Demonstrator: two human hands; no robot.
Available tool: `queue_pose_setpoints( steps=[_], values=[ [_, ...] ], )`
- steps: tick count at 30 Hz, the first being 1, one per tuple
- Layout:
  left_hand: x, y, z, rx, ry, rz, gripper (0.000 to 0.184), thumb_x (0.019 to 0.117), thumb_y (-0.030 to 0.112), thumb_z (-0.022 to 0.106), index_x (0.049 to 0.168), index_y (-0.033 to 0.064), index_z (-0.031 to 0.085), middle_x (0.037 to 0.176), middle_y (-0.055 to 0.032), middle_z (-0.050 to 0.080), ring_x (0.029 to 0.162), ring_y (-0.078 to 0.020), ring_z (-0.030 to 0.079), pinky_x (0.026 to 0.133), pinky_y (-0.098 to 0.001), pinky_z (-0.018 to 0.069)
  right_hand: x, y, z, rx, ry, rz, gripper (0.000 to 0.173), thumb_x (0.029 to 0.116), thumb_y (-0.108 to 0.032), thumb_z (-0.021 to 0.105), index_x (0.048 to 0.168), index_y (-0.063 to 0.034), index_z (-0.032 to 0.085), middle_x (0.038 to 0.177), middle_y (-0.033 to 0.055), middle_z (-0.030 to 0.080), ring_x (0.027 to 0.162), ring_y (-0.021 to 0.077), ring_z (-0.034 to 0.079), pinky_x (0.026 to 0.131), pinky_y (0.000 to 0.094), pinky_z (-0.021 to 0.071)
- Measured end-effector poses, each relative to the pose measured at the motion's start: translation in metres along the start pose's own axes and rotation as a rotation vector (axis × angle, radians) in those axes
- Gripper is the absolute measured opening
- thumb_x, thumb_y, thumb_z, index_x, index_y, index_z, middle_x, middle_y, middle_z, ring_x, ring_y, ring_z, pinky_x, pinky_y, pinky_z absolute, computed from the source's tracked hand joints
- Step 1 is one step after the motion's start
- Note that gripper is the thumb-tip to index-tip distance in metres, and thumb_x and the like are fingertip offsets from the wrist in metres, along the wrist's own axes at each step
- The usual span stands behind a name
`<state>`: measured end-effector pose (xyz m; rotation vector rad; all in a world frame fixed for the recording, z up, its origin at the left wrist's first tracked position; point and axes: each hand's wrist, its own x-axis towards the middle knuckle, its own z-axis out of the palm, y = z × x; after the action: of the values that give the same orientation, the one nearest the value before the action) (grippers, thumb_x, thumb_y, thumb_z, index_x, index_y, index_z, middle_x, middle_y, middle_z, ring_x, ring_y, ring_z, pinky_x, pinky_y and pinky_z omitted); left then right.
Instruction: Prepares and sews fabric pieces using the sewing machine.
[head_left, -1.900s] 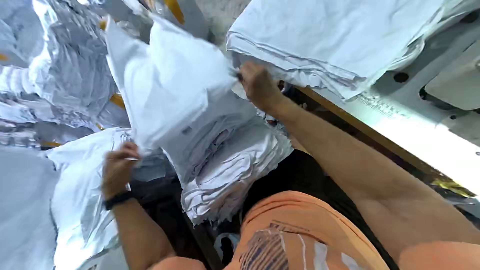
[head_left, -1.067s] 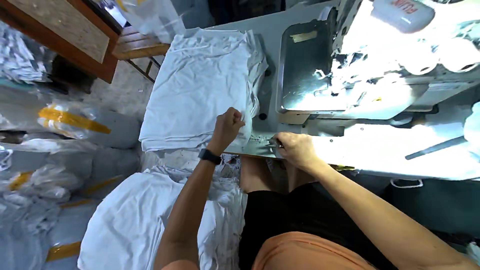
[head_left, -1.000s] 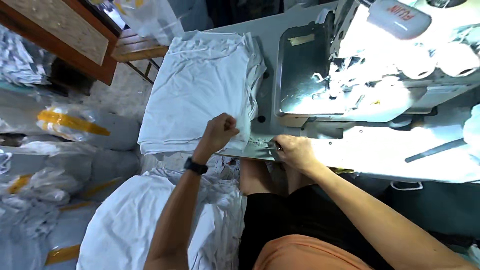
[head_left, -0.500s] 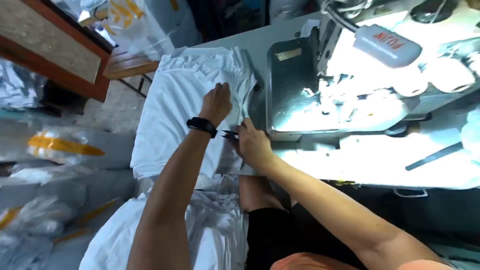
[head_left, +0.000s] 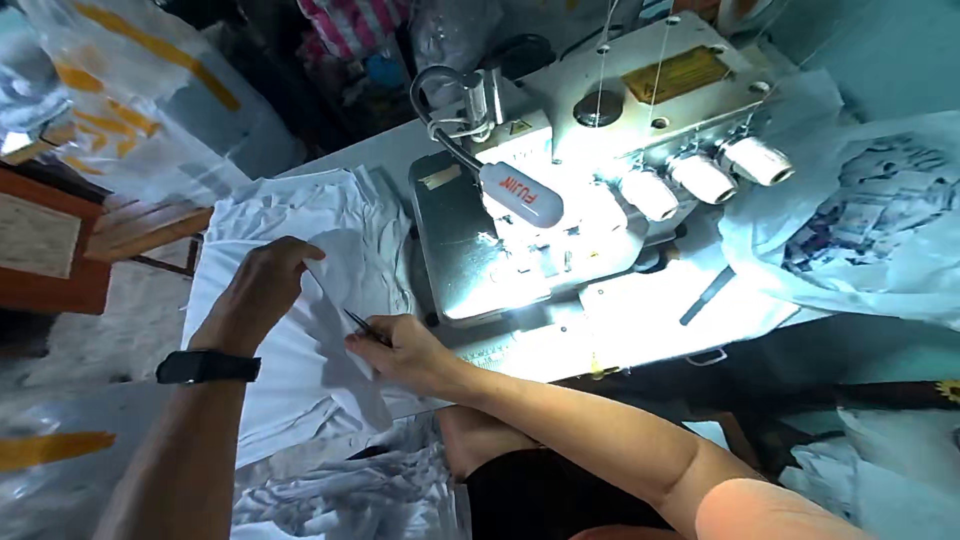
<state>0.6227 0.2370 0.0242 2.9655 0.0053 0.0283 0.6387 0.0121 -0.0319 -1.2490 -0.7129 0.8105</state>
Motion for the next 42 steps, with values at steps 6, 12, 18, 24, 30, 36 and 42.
queue_pose_setpoints(
  steps=[6, 12, 18, 24, 30, 36, 42],
  values=[
    [0.015, 0.025, -0.018, -0.334, 0.113, -0.018, 0.02, 0.0978, -0.001, 0.055, 0.111, -0.0077, 0.068, 0.132, -0.0177, 0.064, 0.123, -0.0222, 0.06, 0.107, -0.0425, 0.0457, -0.035, -0.002, -0.016, 0.054, 0.037, -0.004, 0.024, 0.1041, -0.011, 0.056, 0.085, 0.0032, 0.062, 0.064, -0.0044, 0.048, 0.055, -0.0026, 0.046, 0.055, 0.0151, 0.0405],
    [0.041, 0.091, 0.001, -0.517, 0.165, 0.117, 0.015, 0.0967, 0.009, 0.061, 0.102, -0.0012, 0.07, 0.085, 0.0038, 0.067, 0.073, 0.0096, 0.057, 0.071, -0.0114, 0.0495, -0.096, 0.0, -0.085, 0.089, 0.163, -0.093, 0.026, 0.0996, -0.011, 0.054, 0.075, -0.0141, 0.06, 0.06, -0.0133, 0.053, 0.052, -0.0075, 0.047, 0.049, 0.0124, 0.0406],
    [0.068, 0.135, 0.051, -0.417, 0.071, 0.065, 0.005, 0.0871, 0.003, 0.069, 0.091, 0.0031, 0.073, 0.083, -0.0069, 0.069, 0.077, -0.0114, 0.062, 0.074, -0.0353, 0.0499, -0.141, 0.036, -0.125, -0.107, 0.306, -0.079, 0.019, 0.0969, -0.01, 0.061, 0.079, -0.0146, 0.062, 0.064, -0.0156, 0.054, 0.053, -0.0097, 0.047, 0.049, 0.0091, 0.0403],
    [0.064, 0.149, 0.055, -0.417, 0.031, -0.133, 0.008, 0.0869, 0.008, 0.074, 0.087, 0.0005, 0.07, 0.096, -0.0118, 0.064, 0.087, -0.0182, 0.059, 0.078, -0.0377, 0.0482, -0.14, 0.046, -0.129, -0.108, 0.33, -0.213, 0.017, 0.0911, -0.005, 0.065, 0.075, -0.0101, 0.067, 0.066, -0.0146, 0.058, 0.058, -0.0118, 0.049, 0.055, 0.0066, 0.0412],
    [0.088, 0.164, 0.079, -0.352, 0.268, -0.087, 0.017, 0.0879, 0.011, 0.067, 0.089, -0.0056, 0.07, 0.1, -0.0191, 0.067, 0.096, -0.0278, 0.064, 0.087, -0.0483, 0.046, -0.126, 0.041, -0.132, -0.206, 0.453, -0.301, 0.017, 0.0862, 0.0, 0.067, 0.071, -0.0063, 0.063, 0.068, -0.0075, 0.056, 0.059, -0.0064, 0.049, 0.054, 0.0087, 0.0414],
    [0.092, 0.16, 0.088, -0.359, 0.362, -0.047, 0.013, 0.0849, 0.013, 0.071, 0.086, -0.0003, 0.071, 0.094, -0.0127, 0.069, 0.09, -0.0197, 0.064, 0.084, -0.0423, 0.0458, -0.126, 0.038, -0.13, -0.191, 0.441, -0.294, 0.018, 0.0865, -0.001, 0.068, 0.071, -0.0066, 0.063, 0.066, -0.0077, 0.055, 0.058, -0.0065, 0.048, 0.053, 0.0086, 0.04],
    [0.064, 0.155, 0.079, -0.627, 0.238, -0.102, 0.037, 0.0874, 0.005, 0.072, 0.118, -0.0101, 0.059, 0.108, -0.0114, 0.067, 0.099, -0.0055, 0.064, 0.091, -0.0237, 0.0533, -0.12, 0.044, -0.118, -0.173, 0.439, -0.363, 0.017, 0.0858, 0.005, 0.064, 0.069, 0.0053, 0.063, 0.068, 0.0029, 0.059, 0.066, -0.0015, 0.055, 0.062, 0.0125, 0.0465]
  ],
)
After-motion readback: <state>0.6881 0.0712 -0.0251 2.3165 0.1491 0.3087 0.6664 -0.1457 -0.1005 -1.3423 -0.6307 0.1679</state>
